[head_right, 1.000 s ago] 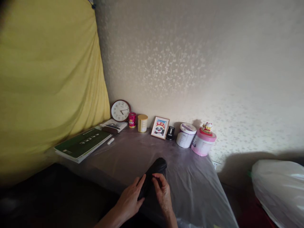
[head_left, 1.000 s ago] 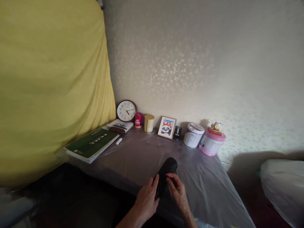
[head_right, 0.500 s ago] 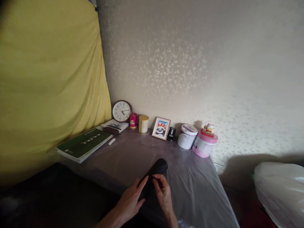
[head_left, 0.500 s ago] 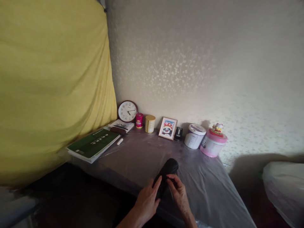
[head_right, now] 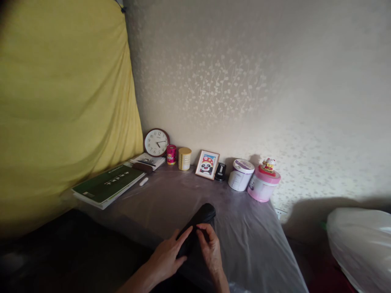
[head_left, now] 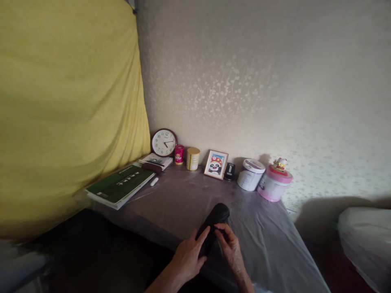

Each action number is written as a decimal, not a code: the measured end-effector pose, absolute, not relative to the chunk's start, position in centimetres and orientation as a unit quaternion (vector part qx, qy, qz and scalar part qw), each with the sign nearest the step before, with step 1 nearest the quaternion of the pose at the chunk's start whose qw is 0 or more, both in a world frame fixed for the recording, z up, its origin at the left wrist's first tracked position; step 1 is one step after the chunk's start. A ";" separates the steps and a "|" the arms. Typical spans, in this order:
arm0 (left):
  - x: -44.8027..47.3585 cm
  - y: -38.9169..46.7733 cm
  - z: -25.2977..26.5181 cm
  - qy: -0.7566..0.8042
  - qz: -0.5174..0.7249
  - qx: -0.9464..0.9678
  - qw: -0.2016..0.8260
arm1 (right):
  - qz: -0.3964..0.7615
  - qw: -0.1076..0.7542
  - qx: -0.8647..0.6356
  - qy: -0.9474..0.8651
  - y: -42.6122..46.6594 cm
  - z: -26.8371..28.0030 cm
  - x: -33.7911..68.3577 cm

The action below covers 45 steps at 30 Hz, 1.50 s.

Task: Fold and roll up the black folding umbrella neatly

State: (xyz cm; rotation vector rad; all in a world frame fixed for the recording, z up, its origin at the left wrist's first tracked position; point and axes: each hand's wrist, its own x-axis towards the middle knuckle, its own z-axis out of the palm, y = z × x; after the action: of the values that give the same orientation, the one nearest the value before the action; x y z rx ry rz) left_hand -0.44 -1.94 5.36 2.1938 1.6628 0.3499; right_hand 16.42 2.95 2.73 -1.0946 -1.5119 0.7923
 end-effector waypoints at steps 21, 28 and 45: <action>-0.2 -2.4 5.1 0.598 0.122 0.773 0.172 | 0.364 0.509 -0.428 -0.652 1.7 4.2 17.7; 0.1 -2.4 4.9 0.605 0.112 0.773 0.153 | 0.406 0.495 -0.415 -0.646 0.8 5.2 18.3; 0.4 -2.5 5.3 0.606 0.083 0.775 0.158 | 0.357 0.412 -0.413 -0.729 4.8 6.6 15.4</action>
State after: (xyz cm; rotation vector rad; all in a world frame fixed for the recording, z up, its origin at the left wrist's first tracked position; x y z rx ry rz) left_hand 0.37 -2.53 5.34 2.2170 1.7341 0.2375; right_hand 15.37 4.78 6.60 -1.0402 -1.8353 0.8995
